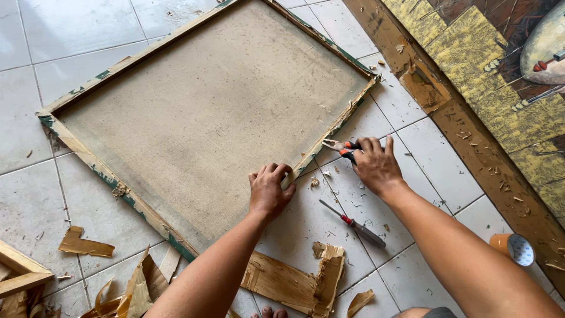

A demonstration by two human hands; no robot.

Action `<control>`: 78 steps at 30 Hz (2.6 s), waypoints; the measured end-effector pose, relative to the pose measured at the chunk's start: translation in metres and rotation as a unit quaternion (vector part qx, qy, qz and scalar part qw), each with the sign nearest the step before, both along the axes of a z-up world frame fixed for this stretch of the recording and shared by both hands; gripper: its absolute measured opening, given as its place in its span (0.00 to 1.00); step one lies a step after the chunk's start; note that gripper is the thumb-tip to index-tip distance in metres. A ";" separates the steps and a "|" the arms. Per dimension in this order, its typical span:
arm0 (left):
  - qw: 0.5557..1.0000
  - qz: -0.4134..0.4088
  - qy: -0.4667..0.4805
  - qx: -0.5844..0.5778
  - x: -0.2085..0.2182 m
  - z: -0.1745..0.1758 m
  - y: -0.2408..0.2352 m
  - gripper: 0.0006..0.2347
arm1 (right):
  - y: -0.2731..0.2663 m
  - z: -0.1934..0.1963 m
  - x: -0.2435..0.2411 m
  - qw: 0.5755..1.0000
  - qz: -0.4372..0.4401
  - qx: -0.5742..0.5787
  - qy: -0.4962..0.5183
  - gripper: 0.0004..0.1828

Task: The person uses pliers and a screwdriver to pry and pull staples out of the wooden frame of a canvas. They work along the edge of the frame, removing the staples one by one to detach the canvas backing.

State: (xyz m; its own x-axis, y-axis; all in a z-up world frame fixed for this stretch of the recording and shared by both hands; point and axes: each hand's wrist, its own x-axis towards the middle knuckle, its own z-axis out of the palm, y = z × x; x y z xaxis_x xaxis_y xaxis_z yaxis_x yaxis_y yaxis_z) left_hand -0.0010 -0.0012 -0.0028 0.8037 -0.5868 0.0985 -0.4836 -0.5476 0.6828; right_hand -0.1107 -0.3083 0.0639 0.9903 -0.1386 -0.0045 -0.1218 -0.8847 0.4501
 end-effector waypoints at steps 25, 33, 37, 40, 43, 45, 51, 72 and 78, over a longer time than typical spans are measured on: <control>1.000 0.003 0.009 0.002 0.000 0.001 0.003 0.14 | 0.062 -0.004 -0.005 0.838 -0.304 0.441 -0.102 0.32; 1.000 0.002 -0.004 0.002 0.001 -0.001 0.000 0.13 | 0.062 -0.004 -0.023 0.994 0.005 0.051 -0.093 0.15; 1.000 0.003 -0.001 0.000 0.000 0.001 0.002 0.13 | 0.045 -0.013 -0.018 0.996 0.045 0.026 -0.070 0.13; 1.000 0.004 -0.004 0.000 0.000 0.001 0.001 0.14 | 0.036 -0.009 -0.008 0.997 0.021 0.066 -0.030 0.18; 1.000 0.003 0.004 -0.001 0.002 0.003 0.002 0.13 | 0.044 0.015 0.010 0.925 -0.157 0.343 0.041 0.29; 1.000 0.000 0.007 0.005 0.000 0.003 0.001 0.13 | 0.062 0.041 0.010 0.778 -0.319 0.541 0.032 0.29; 1.000 0.001 0.014 0.015 -0.002 0.010 0.002 0.13 | 0.091 0.056 -0.010 0.435 -0.385 0.814 -0.020 0.28; 1.000 -0.011 0.012 0.016 0.003 0.020 0.002 0.13 | 0.085 -0.030 -0.037 0.992 -0.001 0.080 -0.098 0.16; 1.000 -0.013 -0.008 0.008 0.006 0.011 0.003 0.13 | 0.086 -0.013 -0.025 0.996 -0.033 0.074 -0.048 0.18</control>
